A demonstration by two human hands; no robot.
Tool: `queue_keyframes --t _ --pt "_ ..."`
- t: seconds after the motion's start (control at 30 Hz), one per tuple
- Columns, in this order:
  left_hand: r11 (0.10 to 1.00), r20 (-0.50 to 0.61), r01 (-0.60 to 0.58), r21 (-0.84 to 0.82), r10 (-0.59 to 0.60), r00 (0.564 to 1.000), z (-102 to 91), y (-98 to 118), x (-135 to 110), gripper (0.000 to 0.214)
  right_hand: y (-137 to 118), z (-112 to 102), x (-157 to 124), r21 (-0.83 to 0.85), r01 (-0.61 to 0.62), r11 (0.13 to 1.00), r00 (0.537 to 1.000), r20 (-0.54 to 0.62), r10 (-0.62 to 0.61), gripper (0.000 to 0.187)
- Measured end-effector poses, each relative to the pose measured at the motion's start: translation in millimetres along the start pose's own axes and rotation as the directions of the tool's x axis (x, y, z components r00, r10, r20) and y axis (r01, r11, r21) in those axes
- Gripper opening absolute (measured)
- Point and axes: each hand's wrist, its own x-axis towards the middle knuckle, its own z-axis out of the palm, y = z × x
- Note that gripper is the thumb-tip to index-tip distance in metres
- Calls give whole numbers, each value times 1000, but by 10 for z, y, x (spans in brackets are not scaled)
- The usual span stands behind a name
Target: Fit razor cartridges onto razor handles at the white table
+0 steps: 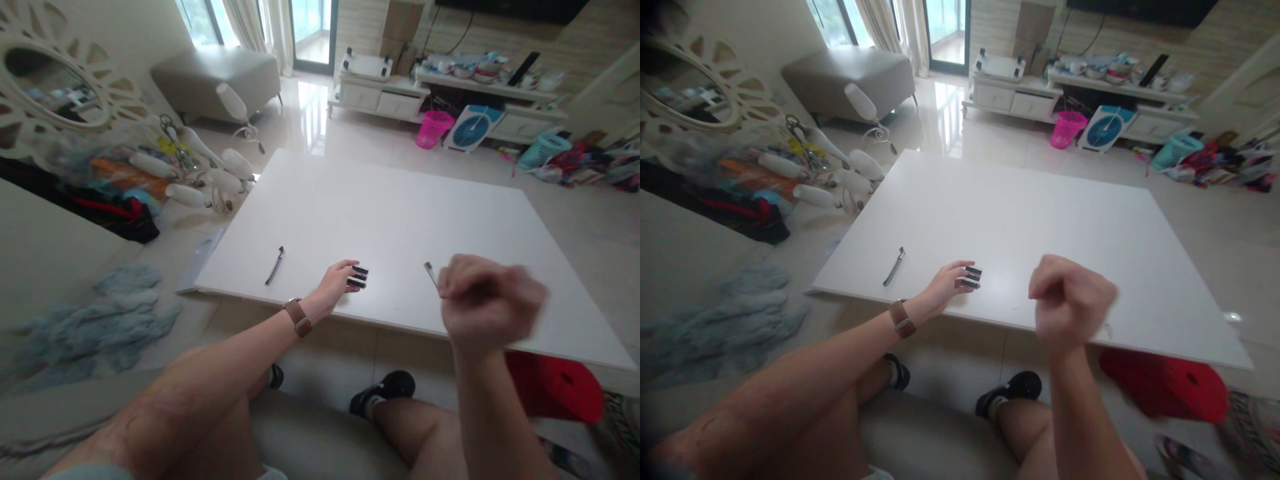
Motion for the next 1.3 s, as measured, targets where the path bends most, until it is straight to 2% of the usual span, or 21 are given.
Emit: queue_keyframes --t 0.07,0.13,0.23,0.3,0.43,0.6,0.7,0.83,1.03,1.17,1.3 --pt "1000 4 -7 -4 7 1000 -4 16 -8 28 226 102 17 -103 -62 993 998 25 65 46" --pt "1000 10 -15 -8 15 1000 -13 37 -18 24 390 165 -69 -276 -98 956 984 114 134 44" --pt "999 16 -39 -26 40 999 -28 82 -34 16 505 208 -228 -479 0 878 959 249 136 42" --pt "998 17 -55 -42 56 998 -31 115 -44 14 541 216 -297 -529 37 848 945 294 142 34" --pt "996 34 -60 -64 62 998 -6 150 -67 14 629 225 -357 -500 -48 865 923 310 230 5" --pt "993 99 -116 20 114 989 31 113 -115 14 691 289 -403 -407 -167 898 917 270 293 15" --pt "976 149 -181 121 162 976 26 73 -123 13 702 323 -425 -395 -151 906 907 310 286 11" --pt "959 155 -216 184 189 970 15 44 -94 13 733 318 -432 -414 -118 903 899 342 274 9" --pt "983 160 -118 140 95 983 37 -34 -54 14 768 311 -420 -419 -123 900 897 341 281 11" --pt "995 189 -54 83 38 981 64 -83 -96 22 762 325 -433 -422 -116 899 889 360 284 14" --pt "1000 164 -15 25 11 986 91 -66 -151 20 736 345 -432 -410 -119 904 891 358 280 16"
